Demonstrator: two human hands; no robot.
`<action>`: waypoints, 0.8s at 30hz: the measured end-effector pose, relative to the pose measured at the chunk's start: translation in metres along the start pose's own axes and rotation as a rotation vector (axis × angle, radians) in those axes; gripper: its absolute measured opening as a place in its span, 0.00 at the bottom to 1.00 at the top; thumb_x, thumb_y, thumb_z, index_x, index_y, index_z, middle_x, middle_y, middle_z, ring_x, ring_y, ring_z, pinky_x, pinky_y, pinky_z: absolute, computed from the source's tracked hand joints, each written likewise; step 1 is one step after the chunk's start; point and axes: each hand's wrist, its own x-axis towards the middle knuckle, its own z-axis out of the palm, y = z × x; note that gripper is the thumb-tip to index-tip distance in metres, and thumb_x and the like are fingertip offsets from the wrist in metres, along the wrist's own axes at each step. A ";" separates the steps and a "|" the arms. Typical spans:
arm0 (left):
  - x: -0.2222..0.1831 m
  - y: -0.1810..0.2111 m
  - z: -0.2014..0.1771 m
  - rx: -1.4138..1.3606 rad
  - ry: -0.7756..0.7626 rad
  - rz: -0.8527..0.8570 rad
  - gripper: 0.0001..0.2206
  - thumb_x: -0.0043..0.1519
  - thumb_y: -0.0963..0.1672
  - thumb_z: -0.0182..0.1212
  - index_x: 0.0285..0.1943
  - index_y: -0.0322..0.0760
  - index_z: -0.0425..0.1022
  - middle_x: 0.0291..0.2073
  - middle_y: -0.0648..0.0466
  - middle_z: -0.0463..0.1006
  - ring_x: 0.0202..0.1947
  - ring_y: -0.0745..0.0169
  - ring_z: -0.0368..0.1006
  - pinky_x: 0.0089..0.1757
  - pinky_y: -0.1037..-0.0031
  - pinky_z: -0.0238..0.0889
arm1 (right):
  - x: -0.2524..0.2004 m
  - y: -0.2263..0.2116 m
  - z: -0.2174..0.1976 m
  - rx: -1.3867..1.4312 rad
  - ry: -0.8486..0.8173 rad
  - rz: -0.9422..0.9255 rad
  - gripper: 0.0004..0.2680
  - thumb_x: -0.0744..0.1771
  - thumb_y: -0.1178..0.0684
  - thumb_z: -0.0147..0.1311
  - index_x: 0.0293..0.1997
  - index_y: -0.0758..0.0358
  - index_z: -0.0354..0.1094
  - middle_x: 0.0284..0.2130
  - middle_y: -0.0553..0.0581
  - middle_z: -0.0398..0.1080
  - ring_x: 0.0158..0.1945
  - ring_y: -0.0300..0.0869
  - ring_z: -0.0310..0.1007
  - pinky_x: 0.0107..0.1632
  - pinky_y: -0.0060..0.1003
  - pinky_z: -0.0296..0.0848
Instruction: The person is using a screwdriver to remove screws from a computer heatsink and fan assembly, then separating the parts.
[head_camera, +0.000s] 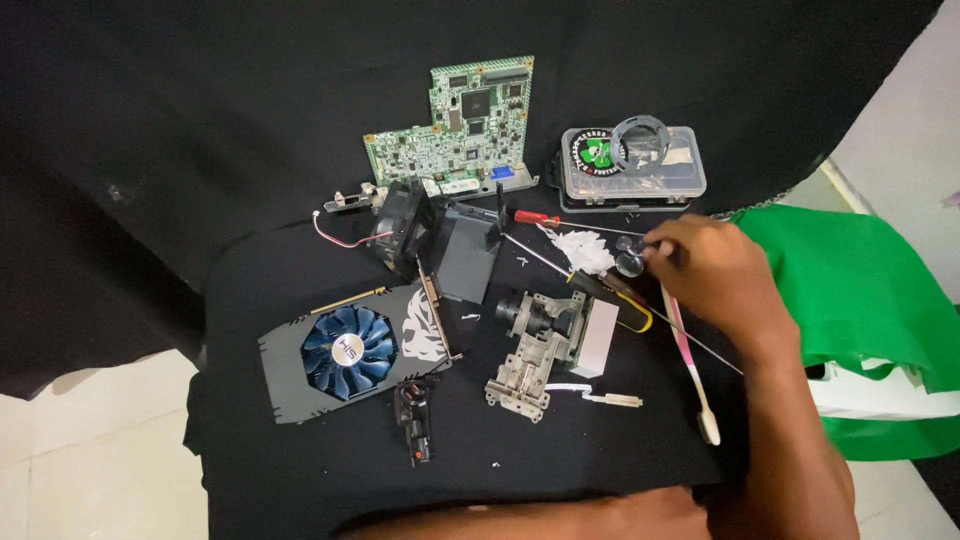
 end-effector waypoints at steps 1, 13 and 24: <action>-0.001 0.002 0.000 -0.001 0.000 0.001 0.13 0.55 0.37 0.58 0.14 0.31 0.74 0.16 0.42 0.77 0.20 0.43 0.76 0.27 0.60 0.63 | 0.003 0.005 0.005 -0.001 0.000 0.001 0.08 0.66 0.49 0.54 0.44 0.52 0.79 0.42 0.48 0.79 0.44 0.48 0.77 0.41 0.47 0.71; -0.010 0.009 -0.014 0.136 -0.013 -0.040 0.13 0.59 0.43 0.57 0.22 0.35 0.82 0.19 0.45 0.81 0.25 0.43 0.80 0.30 0.58 0.68 | 0.017 0.025 0.031 -0.053 0.034 -0.114 0.10 0.65 0.50 0.60 0.50 0.57 0.78 0.45 0.54 0.77 0.47 0.53 0.76 0.44 0.51 0.73; 0.000 0.005 0.003 -0.014 0.029 -0.029 0.17 0.57 0.37 0.58 0.12 0.35 0.73 0.13 0.47 0.75 0.16 0.52 0.73 0.23 0.65 0.59 | -0.001 -0.005 0.003 0.233 0.279 -0.427 0.05 0.69 0.63 0.59 0.48 0.69 0.76 0.34 0.58 0.74 0.32 0.45 0.69 0.39 0.40 0.67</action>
